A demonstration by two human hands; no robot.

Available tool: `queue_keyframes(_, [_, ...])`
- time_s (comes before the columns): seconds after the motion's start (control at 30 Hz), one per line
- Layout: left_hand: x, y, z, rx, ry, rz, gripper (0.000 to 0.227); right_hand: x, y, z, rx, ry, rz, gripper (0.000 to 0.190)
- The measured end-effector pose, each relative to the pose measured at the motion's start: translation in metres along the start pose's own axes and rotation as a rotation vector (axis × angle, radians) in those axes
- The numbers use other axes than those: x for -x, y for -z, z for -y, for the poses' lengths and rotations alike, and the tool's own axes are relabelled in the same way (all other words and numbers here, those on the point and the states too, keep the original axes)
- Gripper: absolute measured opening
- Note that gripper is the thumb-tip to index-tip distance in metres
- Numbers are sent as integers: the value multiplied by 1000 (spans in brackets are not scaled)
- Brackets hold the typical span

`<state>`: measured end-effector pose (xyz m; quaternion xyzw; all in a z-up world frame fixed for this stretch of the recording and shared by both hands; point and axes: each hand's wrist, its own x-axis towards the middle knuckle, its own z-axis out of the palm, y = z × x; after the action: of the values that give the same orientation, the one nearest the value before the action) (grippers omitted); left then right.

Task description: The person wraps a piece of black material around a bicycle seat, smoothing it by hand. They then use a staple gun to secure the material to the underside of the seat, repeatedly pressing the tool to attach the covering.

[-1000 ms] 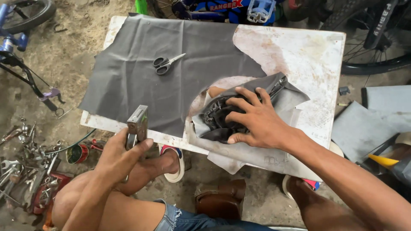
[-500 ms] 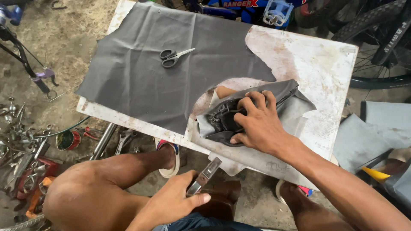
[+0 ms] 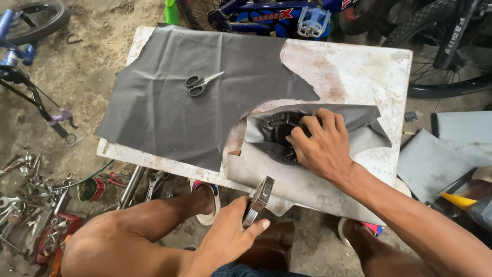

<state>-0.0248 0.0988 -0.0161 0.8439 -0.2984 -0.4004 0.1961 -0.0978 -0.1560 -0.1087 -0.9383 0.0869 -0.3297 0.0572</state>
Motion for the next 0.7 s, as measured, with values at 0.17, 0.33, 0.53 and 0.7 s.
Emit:
queue_keyframes(0.17, [2,-3,2,81,44,27,41,-10,12,-22,-136,-32,14,25])
queue_keyframes(0.33, [2,-10,10,81,86,62,40,-35,3,-76,8,-74,18,66])
queue_keyframes(0.53, [6,-12,7,116,26,118,37,-53,6,-82,-271,-388,883,86])
queue_keyframes(0.7, [5,-11,-7,106,98,172,37,-43,21,-67,-6,-182,659,50])
